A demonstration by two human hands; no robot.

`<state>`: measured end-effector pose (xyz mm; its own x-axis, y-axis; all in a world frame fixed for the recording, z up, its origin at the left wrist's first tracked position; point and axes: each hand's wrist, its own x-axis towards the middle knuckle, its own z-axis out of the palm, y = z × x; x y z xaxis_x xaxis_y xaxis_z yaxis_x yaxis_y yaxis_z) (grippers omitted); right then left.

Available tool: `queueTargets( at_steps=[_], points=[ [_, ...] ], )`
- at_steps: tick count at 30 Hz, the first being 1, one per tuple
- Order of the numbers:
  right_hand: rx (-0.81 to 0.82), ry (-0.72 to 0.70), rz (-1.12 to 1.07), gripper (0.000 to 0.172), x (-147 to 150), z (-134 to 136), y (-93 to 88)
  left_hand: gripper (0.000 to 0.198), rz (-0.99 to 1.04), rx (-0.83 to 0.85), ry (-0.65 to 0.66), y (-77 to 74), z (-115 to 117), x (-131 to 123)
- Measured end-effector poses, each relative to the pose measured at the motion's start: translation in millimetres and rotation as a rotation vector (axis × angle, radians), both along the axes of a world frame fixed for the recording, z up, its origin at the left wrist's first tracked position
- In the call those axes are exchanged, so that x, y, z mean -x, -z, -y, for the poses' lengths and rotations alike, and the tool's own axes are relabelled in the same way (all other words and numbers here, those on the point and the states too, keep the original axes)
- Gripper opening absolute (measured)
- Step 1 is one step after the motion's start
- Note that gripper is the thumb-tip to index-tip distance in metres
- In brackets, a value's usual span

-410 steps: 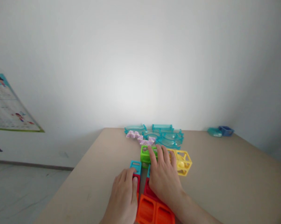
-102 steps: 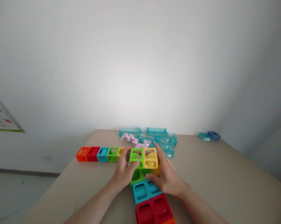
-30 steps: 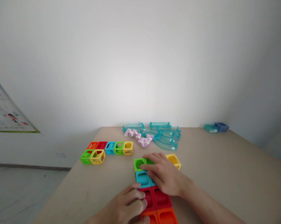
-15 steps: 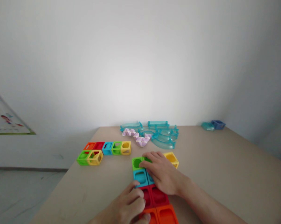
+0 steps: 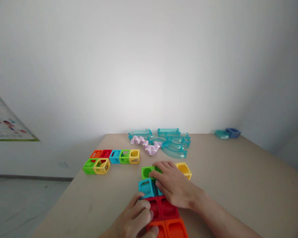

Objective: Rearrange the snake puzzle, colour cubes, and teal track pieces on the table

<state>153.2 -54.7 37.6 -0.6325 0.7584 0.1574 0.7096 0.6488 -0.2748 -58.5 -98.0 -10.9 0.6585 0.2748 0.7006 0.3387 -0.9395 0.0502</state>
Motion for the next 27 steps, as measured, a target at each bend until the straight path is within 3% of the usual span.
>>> queueTargets(
  at_steps=[4,6,9,15,18,23,27],
  points=[
    [0.051,-0.13,-0.012,0.06,-10,-3,-4.2,0.022,0.051,-0.028,0.028,0.6,-4,0],
    [0.061,-0.146,-0.021,0.069,-13,-5,-4.6,0.024,0.084,-0.056,0.045,0.8,-5,1],
    [0.068,-0.13,-0.034,0.068,-13,-5,-4.0,0.018,0.001,-0.01,-0.012,3.1,-2,4],
    [0.066,-0.092,-0.02,0.067,-10,-3,-3.9,0.019,0.042,0.016,-0.022,20.1,0,6],
    [0.066,-0.067,-0.002,0.065,-12,-3,-3.8,0.022,0.151,-0.057,-0.01,24.5,-1,10],
    [0.058,0.015,0.031,0.061,-17,-5,-1.7,0.021,0.065,0.078,-0.136,16.1,6,31],
    [0.048,0.027,0.041,0.061,-19,-7,0.8,0.024,0.044,0.094,-0.16,9.7,11,41]
  ],
)
